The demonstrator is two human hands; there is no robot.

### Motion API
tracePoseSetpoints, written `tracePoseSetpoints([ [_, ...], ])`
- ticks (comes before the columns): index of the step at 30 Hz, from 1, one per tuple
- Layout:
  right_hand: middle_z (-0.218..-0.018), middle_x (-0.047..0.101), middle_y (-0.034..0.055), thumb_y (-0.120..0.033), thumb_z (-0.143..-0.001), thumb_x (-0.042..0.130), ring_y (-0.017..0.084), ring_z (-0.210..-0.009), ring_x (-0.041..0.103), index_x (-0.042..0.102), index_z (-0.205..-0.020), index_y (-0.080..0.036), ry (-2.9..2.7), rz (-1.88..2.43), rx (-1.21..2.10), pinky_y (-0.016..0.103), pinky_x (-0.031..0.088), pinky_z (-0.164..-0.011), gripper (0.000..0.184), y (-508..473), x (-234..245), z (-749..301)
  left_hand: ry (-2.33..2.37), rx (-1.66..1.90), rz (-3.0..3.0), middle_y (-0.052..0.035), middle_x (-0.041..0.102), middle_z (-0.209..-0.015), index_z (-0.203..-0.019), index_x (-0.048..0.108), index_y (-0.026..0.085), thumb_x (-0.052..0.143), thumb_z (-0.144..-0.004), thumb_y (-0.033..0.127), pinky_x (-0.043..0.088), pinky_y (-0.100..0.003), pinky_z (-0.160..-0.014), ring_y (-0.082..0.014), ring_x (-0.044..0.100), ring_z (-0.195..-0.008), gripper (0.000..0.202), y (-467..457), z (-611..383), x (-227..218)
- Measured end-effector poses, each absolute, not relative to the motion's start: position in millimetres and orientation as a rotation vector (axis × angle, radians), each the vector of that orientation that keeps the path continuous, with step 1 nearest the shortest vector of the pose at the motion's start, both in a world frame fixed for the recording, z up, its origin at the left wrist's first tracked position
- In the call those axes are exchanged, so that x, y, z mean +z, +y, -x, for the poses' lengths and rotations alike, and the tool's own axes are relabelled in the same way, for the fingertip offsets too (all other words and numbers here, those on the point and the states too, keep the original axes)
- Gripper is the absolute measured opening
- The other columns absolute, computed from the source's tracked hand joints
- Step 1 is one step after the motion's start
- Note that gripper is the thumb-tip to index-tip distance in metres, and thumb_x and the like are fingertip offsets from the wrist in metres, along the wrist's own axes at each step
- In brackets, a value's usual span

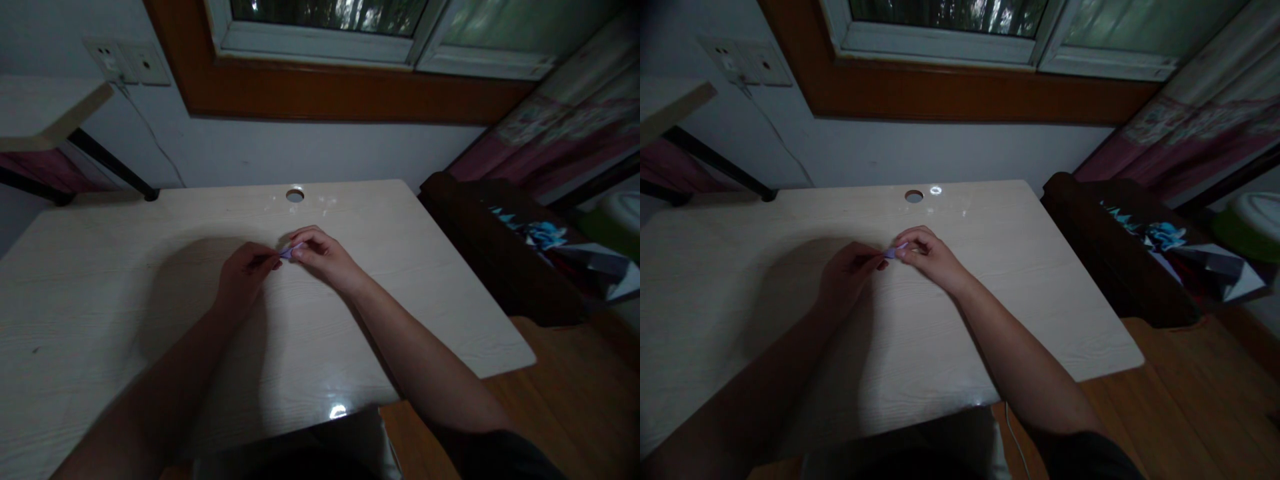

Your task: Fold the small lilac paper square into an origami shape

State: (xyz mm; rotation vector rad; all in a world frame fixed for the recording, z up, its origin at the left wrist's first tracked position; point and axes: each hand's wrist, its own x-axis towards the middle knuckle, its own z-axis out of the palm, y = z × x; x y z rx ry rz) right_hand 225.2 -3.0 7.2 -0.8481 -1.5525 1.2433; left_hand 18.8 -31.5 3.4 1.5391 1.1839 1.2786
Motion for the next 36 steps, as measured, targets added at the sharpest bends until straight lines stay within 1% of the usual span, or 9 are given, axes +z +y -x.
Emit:
tracePoseSetpoints([
  [2, -0.118, 0.060, 0.0059, -0.043, -0.080, 0.079, 0.019, -0.108, 0.060, 0.071, -0.091, -0.025, -1.580, 0.824, 1.255, 0.035, 0.054, -0.092, 0.022, -3, 7, -225, 1.218, 1.286, -1.647, -0.0037, 0.070, -0.084, -0.089, 0.072, 0.021, 0.075, -0.083, 0.040, 0.054, -0.028, -0.074, -0.0171, 0.068, -0.078, 0.019, -32, -18, 4],
  [4, -0.117, 0.059, 0.0060, -0.042, -0.080, 0.079, 0.017, -0.099, 0.062, 0.071, -0.088, -0.024, -1.599, 0.795, 1.282, 0.033, 0.056, -0.083, 0.021, -3, 8, -225, 1.240, 1.276, -1.760, -0.0038, 0.069, -0.085, -0.087, 0.074, 0.023, 0.074, -0.084, 0.037, 0.053, -0.028, -0.075, -0.0172, 0.065, -0.080, 0.015, -33, -17, 6],
  [6, -0.114, 0.060, 0.0060, -0.041, -0.082, 0.078, 0.016, -0.091, 0.062, 0.070, -0.085, -0.023, -1.625, 0.766, 1.292, 0.034, 0.056, -0.079, 0.020, -4, 11, -226, 1.228, 1.270, -1.837, -0.0039, 0.068, -0.086, -0.088, 0.075, 0.024, 0.073, -0.085, 0.035, 0.052, -0.028, -0.075, -0.0170, 0.064, -0.080, 0.011, -33, -16, 7],
  [9, -0.110, 0.062, 0.0065, -0.039, -0.082, 0.078, 0.020, -0.103, 0.061, 0.071, -0.082, -0.023, -1.694, 0.762, 1.219, 0.039, 0.053, -0.091, 0.018, -4, 16, -228, 1.146, 1.256, -1.893, -0.0050, 0.069, -0.090, -0.092, 0.076, 0.025, 0.073, -0.086, 0.033, 0.053, -0.027, -0.073, -0.0171, 0.064, -0.082, 0.011, -33, -16, 8],
  [11, -0.111, 0.062, 0.0064, -0.040, -0.083, 0.078, 0.020, -0.106, 0.061, 0.071, -0.081, -0.023, -1.717, 0.767, 1.204, 0.039, 0.052, -0.093, 0.018, -4, 20, -230, 1.089, 1.255, -1.931, -0.0057, 0.070, -0.092, -0.094, 0.076, 0.025, 0.072, -0.087, 0.033, 0.053, -0.027, -0.073, -0.0168, 0.065, -0.084, 0.012, -32, -16, 8],
  [19, -0.114, 0.062, 0.0069, -0.038, -0.084, 0.077, 0.019, -0.099, 0.062, 0.073, -0.082, -0.023, -1.777, 0.741, 1.169, 0.035, 0.052, -0.084, 0.016, -2, 21, -235, 1.021, 1.319, -2.124, -0.0056, 0.071, -0.091, -0.092, 0.076, 0.023, 0.070, -0.090, 0.028, 0.053, -0.024, -0.074, -0.0143, 0.066, -0.083, 0.009, -29, -12, 6],
  [27, -0.108, 0.064, 0.0066, -0.033, -0.087, 0.074, 0.018, -0.101, 0.062, 0.071, -0.085, -0.021, -1.779, 0.685, 1.072, 0.035, 0.051, -0.089, 0.012, 2, 17, -235, 0.994, 1.440, -2.096, -0.0048, 0.071, -0.092, -0.091, 0.074, 0.022, 0.073, -0.088, 0.026, 0.056, -0.022, -0.071, -0.0125, 0.067, -0.082, 0.005, -29, -13, 2],
  [32, -0.104, 0.064, 0.0059, -0.032, -0.089, 0.072, 0.017, -0.097, 0.063, 0.069, -0.085, -0.020, -1.734, 0.663, 1.139, 0.035, 0.050, -0.090, 0.013, -1, 17, -233, 1.034, 1.398, -2.030, -0.0049, 0.071, -0.090, -0.088, 0.072, 0.020, 0.074, -0.087, 0.026, 0.057, -0.023, -0.071, -0.0135, 0.067, -0.082, 0.006, -31, -14, 3],
  [36, -0.099, 0.066, 0.0048, -0.031, -0.090, 0.071, 0.015, -0.091, 0.063, 0.067, -0.087, -0.019, -1.688, 0.650, 1.248, 0.032, 0.049, -0.086, 0.013, -5, 20, -230, 1.054, 1.333, -1.896, -0.0039, 0.069, -0.089, -0.088, 0.069, 0.020, 0.077, -0.083, 0.029, 0.057, -0.024, -0.074, -0.0134, 0.067, -0.080, 0.013, -29, -15, -2],
])
